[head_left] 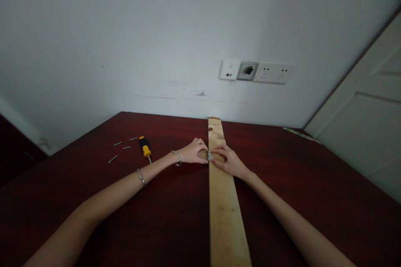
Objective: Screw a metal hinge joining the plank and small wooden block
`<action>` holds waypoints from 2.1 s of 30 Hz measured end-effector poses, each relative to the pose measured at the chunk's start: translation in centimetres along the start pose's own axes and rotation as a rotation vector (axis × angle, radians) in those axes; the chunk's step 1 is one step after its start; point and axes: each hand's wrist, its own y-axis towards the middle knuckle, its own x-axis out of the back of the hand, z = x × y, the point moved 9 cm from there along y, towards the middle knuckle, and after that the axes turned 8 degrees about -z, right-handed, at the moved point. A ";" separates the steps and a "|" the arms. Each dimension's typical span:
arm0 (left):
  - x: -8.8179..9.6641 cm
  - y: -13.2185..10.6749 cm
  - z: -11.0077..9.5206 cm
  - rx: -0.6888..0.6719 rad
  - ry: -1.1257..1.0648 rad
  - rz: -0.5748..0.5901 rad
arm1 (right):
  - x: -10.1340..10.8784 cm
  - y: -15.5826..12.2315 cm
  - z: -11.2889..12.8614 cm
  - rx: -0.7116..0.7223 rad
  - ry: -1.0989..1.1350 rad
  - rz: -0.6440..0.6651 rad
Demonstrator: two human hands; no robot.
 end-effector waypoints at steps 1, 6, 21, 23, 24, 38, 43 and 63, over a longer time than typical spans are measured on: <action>0.0 0.0 0.0 -0.001 0.007 -0.001 | 0.0 0.0 0.0 -0.001 -0.001 -0.002; 0.0 -0.1 0.0 -0.015 0.031 0.004 | 0.0 0.0 0.1 0.005 0.000 -0.005; -0.2 -0.1 0.0 -0.028 0.023 0.021 | 0.0 0.0 -0.2 0.007 0.018 0.007; -0.3 -0.1 0.0 -0.029 0.019 0.025 | -0.1 0.0 -0.3 0.002 0.018 0.008; -0.3 -0.2 0.1 -0.030 0.017 0.026 | -0.1 0.0 -0.4 -0.002 0.017 0.010; 0.2 0.0 0.3 -0.042 0.022 0.051 | 0.9 -0.1 -0.8 -0.065 0.072 -0.150; 1.9 0.2 0.1 -0.039 0.008 0.016 | 2.1 -0.4 -0.8 -0.049 0.083 -0.280; 18.3 -11.2 9.6 0.351 0.393 -0.153 | 2.8 -0.7 -1.3 -0.065 0.125 -0.338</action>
